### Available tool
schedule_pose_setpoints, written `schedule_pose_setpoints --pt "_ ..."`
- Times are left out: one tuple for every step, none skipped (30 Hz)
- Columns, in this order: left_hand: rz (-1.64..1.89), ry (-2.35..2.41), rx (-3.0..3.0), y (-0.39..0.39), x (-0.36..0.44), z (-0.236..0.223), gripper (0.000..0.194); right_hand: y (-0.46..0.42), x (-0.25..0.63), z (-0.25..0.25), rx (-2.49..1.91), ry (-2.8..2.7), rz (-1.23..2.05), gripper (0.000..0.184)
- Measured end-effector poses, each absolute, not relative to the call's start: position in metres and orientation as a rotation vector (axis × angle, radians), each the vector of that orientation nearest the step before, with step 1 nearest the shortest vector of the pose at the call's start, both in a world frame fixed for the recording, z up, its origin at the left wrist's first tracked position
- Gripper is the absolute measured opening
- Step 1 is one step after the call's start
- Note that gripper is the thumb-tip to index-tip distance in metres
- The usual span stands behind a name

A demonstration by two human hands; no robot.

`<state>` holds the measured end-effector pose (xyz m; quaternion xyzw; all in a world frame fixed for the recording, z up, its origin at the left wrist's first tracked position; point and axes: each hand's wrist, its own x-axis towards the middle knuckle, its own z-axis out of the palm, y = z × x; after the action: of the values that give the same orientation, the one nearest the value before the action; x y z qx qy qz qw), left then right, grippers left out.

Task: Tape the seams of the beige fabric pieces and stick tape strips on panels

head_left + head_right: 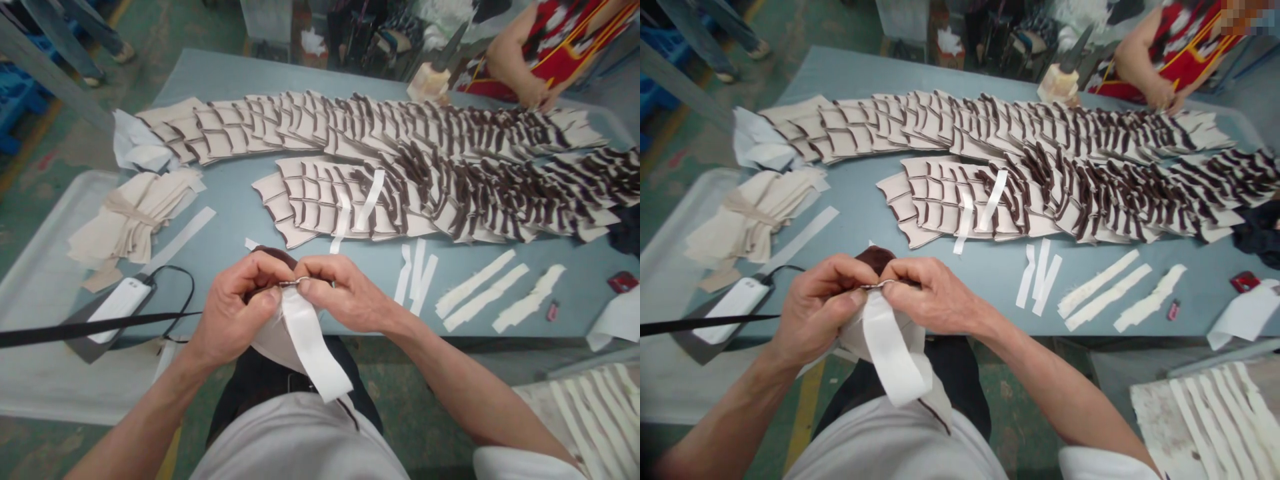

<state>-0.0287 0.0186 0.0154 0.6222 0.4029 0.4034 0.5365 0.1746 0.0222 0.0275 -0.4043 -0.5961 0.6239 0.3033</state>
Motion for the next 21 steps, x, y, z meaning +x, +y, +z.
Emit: schedule_pose_setpoints --pt "0.966 0.949 1.494 0.018 -0.029 0.016 0.014 0.021 0.174 0.028 -1.067 -1.535 1.706 0.017" --pt "0.970 0.938 1.513 0.017 -0.029 0.016 0.016 0.019 0.173 0.029 -1.060 -1.488 1.769 0.017" --pt "0.974 0.928 1.542 0.016 -0.030 0.016 0.016 0.018 0.174 0.029 -1.053 -1.440 1.834 0.017" --pt "0.981 0.921 1.576 0.014 -0.030 0.016 0.017 0.017 0.174 0.030 -1.044 -1.395 1.894 0.018" --pt "0.991 0.914 1.614 0.013 -0.031 0.015 0.018 0.017 0.175 0.030 -1.038 -1.359 1.941 0.019" --pt "1.004 0.907 1.654 0.012 -0.031 0.013 0.019 0.017 0.175 0.030 -1.032 -1.336 1.971 0.019" --pt "1.017 0.900 1.692 0.011 -0.032 0.012 0.020 0.017 0.176 0.029 -1.030 -1.325 1.981 0.020" --pt "1.028 0.895 1.726 0.011 -0.032 0.010 0.021 0.018 0.176 0.028 -1.025 -1.322 1.974 0.020" --pt "1.039 0.893 1.754 0.011 -0.032 0.008 0.022 0.019 0.176 0.027 -1.020 -1.325 1.951 0.021" --pt "1.047 0.890 1.780 0.011 -0.032 0.006 0.022 0.019 0.175 0.025 -1.020 -1.327 1.923 0.023" --pt "1.053 0.882 1.806 0.012 -0.032 0.004 0.022 0.020 0.174 0.023 -1.028 -1.317 1.902 0.024" --pt "1.061 0.871 1.831 0.012 -0.032 0.002 0.021 0.020 0.173 0.021 -1.044 -1.286 1.910 0.024" --pt "1.068 0.859 1.851 0.013 -0.033 0.001 0.021 0.019 0.173 0.020 -1.068 -1.234 1.948 0.022" --pt "1.074 0.848 1.862 0.013 -0.033 -0.001 0.020 0.019 0.172 0.019 -1.095 -1.172 2.004 0.019" --pt "1.076 0.846 1.864 0.012 -0.033 -0.002 0.020 0.018 0.172 0.019 -1.121 -1.117 2.063 0.016" --pt "1.071 0.855 1.858 0.011 -0.033 -0.002 0.019 0.017 0.173 0.020 -1.140 -1.089 2.108 0.014" --pt "1.054 0.876 1.846 0.010 -0.033 -0.002 0.018 0.016 0.174 0.023 -1.148 -1.095 2.131 0.014" --pt "1.040 0.902 1.830 0.008 -0.033 -0.002 0.017 0.015 0.175 0.026 -1.149 -1.137 2.127 0.014" --pt "1.027 0.928 1.810 0.007 -0.032 0.000 0.016 0.015 0.176 0.030 -1.145 -1.207 2.093 0.014" --pt "1.011 0.951 1.788 0.006 -0.032 0.002 0.014 0.014 0.178 0.034 -1.145 -1.297 2.033 0.013" --pt "0.987 0.964 1.768 0.006 -0.032 0.005 0.013 0.013 0.180 0.039 -1.154 -1.406 1.940 0.010"
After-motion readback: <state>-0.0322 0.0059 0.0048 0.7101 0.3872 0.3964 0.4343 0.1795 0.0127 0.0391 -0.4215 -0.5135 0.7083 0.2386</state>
